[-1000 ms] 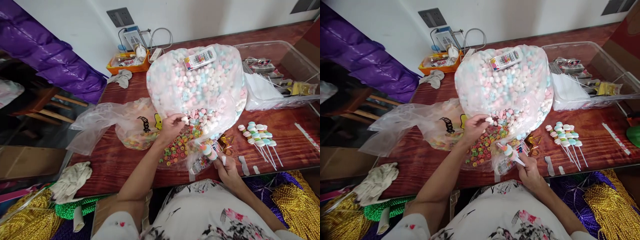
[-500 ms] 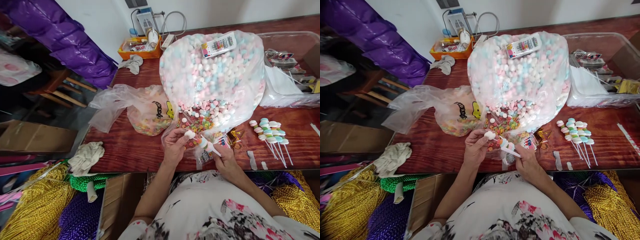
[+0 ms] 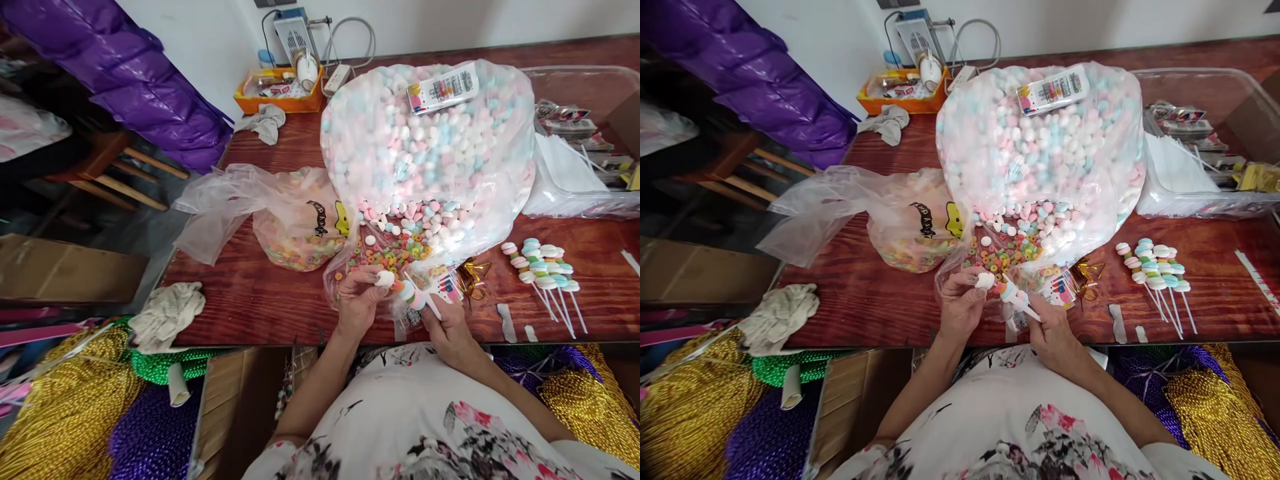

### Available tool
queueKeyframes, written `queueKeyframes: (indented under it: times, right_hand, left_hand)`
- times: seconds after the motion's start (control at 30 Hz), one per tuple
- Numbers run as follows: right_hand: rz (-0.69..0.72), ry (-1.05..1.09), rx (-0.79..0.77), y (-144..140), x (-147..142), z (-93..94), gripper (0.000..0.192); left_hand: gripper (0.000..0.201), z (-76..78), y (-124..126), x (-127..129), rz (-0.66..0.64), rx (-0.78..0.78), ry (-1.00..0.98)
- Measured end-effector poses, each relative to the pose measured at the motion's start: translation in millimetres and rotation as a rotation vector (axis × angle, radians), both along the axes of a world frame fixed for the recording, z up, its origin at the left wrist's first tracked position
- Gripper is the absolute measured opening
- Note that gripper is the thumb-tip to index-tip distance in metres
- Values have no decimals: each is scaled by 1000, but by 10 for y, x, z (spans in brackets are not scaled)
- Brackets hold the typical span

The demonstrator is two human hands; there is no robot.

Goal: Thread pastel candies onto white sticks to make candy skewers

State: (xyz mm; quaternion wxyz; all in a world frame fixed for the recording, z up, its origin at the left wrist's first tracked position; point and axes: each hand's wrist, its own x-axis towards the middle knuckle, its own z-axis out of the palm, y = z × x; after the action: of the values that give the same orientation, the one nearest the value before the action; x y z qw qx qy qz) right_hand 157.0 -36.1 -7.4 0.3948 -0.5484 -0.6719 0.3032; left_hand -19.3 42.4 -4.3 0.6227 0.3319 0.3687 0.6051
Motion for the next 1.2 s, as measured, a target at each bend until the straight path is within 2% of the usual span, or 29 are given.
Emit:
queueKeyframes:
  times: [0.13,0.3,0.4,0.5,0.63,0.7,0.8,0.9,1.0,1.2]
  right_hand:
    - [73,-98,74,1,19,-28,17]
    - [140,-134,159,24,58,-49,28]
    - [159,-136,200,29,50,7,36]
    - [137,-175,179,20,44,75,35]
    - [120,-244,111,0,59,94,30]
    - [98,-264,93,-7,64,76,29]
    - [53,-278,77,-11,56,59,24]
    - [43,-233,69,-9,34,72,19]
    - [64,-109,45,-12,2,80,18]
    - [69,118,43,-53,-108,-34,19]
  left_hand:
    - [25,28,-7,-44,8,83,53]
    - [33,57,15,-70,50,-39,86]
    - [31,21,-16,-60,-15,-48,143]
    - [28,8,-61,-52,-57,-23,151]
    - [31,50,-93,-50,-45,-77,108]
    - [30,49,-103,-49,-6,-41,134]
    - [28,4,-119,-53,48,107,249]
    - [26,-39,-128,-67,85,259,430]
    - [22,-63,-134,-76,129,300,527]
    - [21,-252,-176,-43,145,226,415]
